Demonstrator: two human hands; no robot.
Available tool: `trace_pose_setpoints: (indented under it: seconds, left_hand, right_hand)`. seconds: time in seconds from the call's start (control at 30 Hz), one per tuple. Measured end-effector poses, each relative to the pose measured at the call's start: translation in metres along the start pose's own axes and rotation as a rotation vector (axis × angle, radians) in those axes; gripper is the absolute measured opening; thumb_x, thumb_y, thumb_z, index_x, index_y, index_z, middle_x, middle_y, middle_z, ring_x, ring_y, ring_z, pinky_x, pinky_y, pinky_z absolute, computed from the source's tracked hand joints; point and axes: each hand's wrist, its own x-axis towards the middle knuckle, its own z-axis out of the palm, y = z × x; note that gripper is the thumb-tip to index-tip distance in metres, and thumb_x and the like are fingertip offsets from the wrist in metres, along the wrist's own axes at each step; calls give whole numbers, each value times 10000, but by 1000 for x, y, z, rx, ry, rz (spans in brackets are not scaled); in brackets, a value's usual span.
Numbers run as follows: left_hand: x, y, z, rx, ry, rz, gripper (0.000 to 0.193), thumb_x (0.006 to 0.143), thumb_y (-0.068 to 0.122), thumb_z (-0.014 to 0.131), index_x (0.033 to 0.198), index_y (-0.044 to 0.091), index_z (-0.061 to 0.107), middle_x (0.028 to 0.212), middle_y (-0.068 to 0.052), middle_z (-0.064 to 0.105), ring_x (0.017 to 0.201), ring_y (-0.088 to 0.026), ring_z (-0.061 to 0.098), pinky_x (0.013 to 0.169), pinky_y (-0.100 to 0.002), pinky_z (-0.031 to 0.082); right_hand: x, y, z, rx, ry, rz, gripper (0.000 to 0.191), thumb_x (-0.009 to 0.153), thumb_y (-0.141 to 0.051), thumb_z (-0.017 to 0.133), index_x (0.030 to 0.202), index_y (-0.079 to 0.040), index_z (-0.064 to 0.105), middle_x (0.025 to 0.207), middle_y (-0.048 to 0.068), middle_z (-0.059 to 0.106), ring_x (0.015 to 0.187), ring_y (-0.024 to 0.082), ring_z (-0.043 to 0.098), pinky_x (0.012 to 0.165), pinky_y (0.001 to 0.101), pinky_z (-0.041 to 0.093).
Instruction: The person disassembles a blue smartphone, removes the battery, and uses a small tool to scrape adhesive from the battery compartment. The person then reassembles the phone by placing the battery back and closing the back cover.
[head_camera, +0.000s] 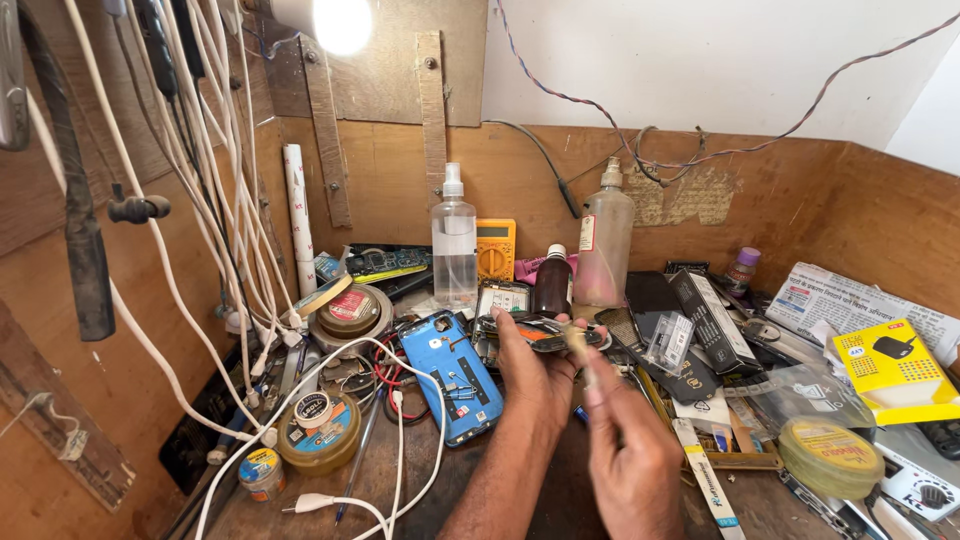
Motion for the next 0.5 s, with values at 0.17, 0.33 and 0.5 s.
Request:
trace_pose_setpoints:
  seconds: [0.17,0.33,0.5]
  left_hand:
    - [-2,-1,5,7,38,-26,777,1004,698,336,1134,-50,502,930,-176,577,756,-316,628,718,-617,616]
    - [-9,-1,7,63,3,20,786,1007,692,337,1136,-62,516,921,-194,567,772,-327,644,747,-602,650]
    - [-8,-1,8,26,62,-11,785,999,692,339,1145,-62,501,946,-187,567,774,-330,631,733,-610,629]
  right_hand:
    - [-4,-2,2,20,-53,57,311,965,-81,652,1269,-62,712,939,154,745,809,201,745,728,340,571]
    - [-4,1,0,31,-62,72,301,970,-76,650,1264,-47,706,941,159,739,838,204,753,754,344,573]
    - [-6,3,1,77,-46,25,281,983,-66,640,1256,-28,697,1070,173,758,979,224,770,825,326,579]
